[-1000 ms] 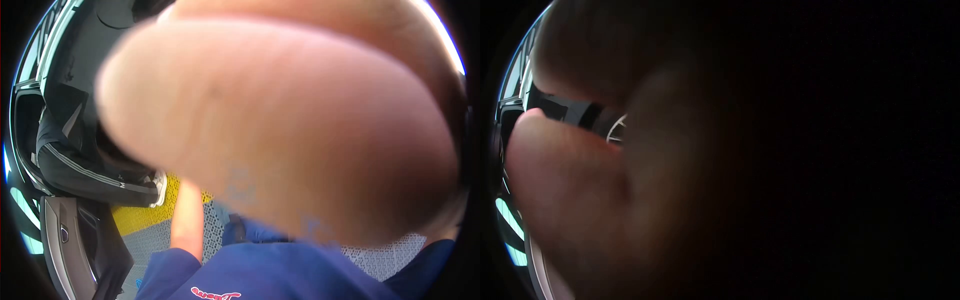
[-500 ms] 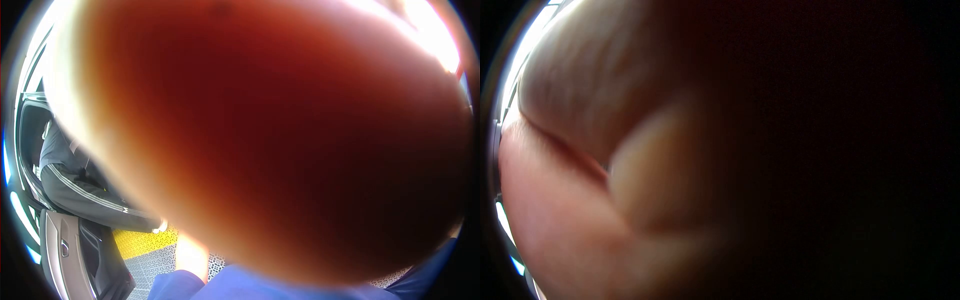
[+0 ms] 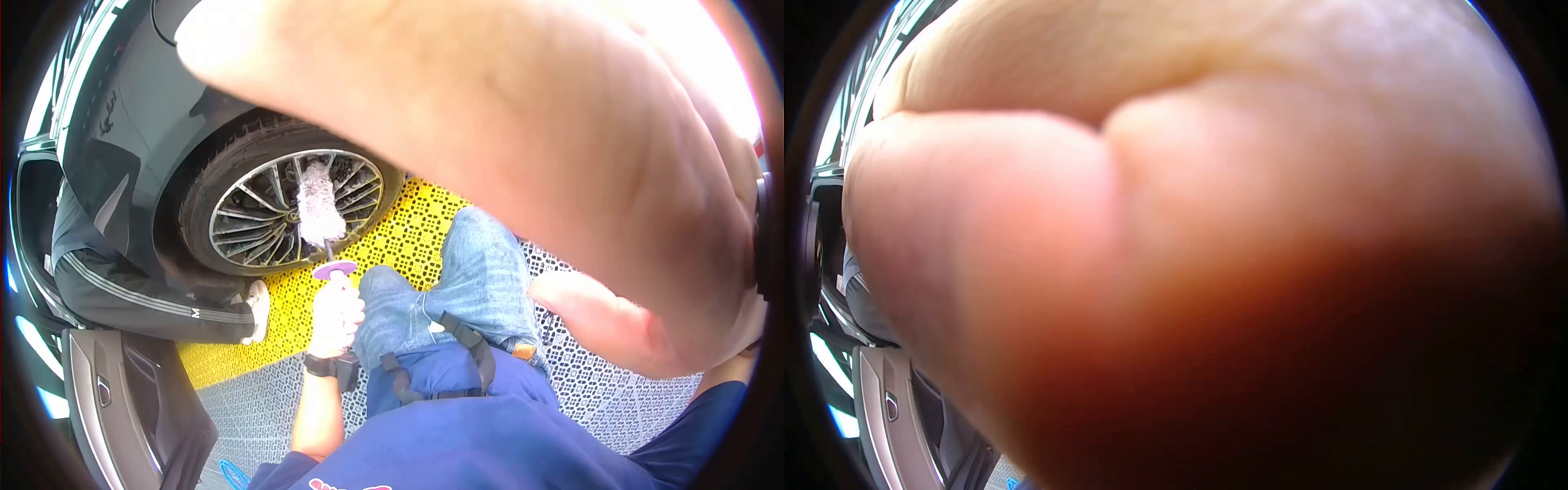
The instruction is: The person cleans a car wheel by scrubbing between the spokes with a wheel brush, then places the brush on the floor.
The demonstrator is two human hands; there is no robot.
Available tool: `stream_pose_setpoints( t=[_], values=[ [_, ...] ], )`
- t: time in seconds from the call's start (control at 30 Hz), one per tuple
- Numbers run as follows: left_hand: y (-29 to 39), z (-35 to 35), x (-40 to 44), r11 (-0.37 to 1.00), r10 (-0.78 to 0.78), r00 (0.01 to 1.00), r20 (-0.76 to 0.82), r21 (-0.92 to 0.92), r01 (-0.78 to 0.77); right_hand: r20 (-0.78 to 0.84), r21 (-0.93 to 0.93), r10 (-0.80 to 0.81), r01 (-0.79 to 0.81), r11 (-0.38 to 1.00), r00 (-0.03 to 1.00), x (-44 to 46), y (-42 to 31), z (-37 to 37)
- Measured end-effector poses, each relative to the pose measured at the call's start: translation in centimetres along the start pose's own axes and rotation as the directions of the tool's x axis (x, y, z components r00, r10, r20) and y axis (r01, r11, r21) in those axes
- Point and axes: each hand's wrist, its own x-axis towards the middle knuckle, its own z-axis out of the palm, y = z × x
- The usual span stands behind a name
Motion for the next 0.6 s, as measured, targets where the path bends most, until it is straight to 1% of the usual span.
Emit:
stream_pose_setpoints(
  t=[0.03,0.13,0.2,0.27,0.3,0.33,0.4,0.43,0.47,0.5,0.57,0.6],
  values=[
    [-1.3,-0.7,3.0,0.982,0.068,0.998,0.001,-0.175,-0.067,0.002,0.017,-0.011,0.011,1.000,1.000,0.4,1.8,0.1],
    [0.2,0.5,1.5,0.975,0.071,0.994,-0.088,-0.204,-0.087,0.006,0.053,-0.020,0.019,0.998,1.000,1.0,3.0,-0.5],
    [-0.7,0.1,0.0,0.971,0.052,0.994,-0.100,-0.228,-0.074,0.012,0.059,-0.025,0.024,0.998,1.000,0.8,2.8,-0.2],
    [-1.1,0.2,-1.2,0.988,0.058,0.991,-0.124,-0.135,-0.074,0.016,0.073,-0.036,0.035,0.997,0.999,1.1,2.9,-0.1],
    [-1.6,0.1,-2.3,0.962,-0.017,0.998,-0.067,-0.271,-0.002,0.010,0.078,-0.036,0.036,0.996,0.999,1.0,2.9,-0.2],
    [-2.4,1.0,-3.6,0.932,-0.125,0.991,-0.048,-0.349,0.101,0.006,0.075,-0.038,0.038,0.996,0.999,1.0,2.9,-0.4],
    [-4.6,2.2,-5.0,0.972,-0.145,0.988,-0.050,-0.194,0.132,-0.001,0.083,-0.042,0.042,0.996,0.999,0.5,3.2,-0.3],
    [-4.9,2.4,-5.9,0.968,-0.177,0.983,-0.040,-0.190,0.166,-0.002,0.087,-0.045,0.045,0.995,0.999,0.4,3.2,-0.4],
    [-5.6,2.2,-6.5,0.969,-0.168,0.984,-0.051,-0.195,0.155,-0.012,0.085,-0.047,0.048,0.995,0.999,0.1,3.1,-0.2],
    [-6.6,1.6,-7.0,0.988,-0.064,0.986,-0.155,-0.151,0.040,-0.017,0.089,-0.051,0.053,0.995,0.999,-0.2,2.8,0.1],
    [-7.2,-0.5,-7.8,0.989,0.027,0.979,-0.202,-0.136,-0.056,-0.039,0.089,-0.064,0.067,0.994,0.997,-0.9,2.4,0.2],
    [-6.4,-1.0,-6.3,0.982,0.050,0.965,-0.256,-0.165,-0.095,-0.062,0.097,-0.063,0.069,0.993,0.996,-1.6,3.4,0.2]
  ],
)
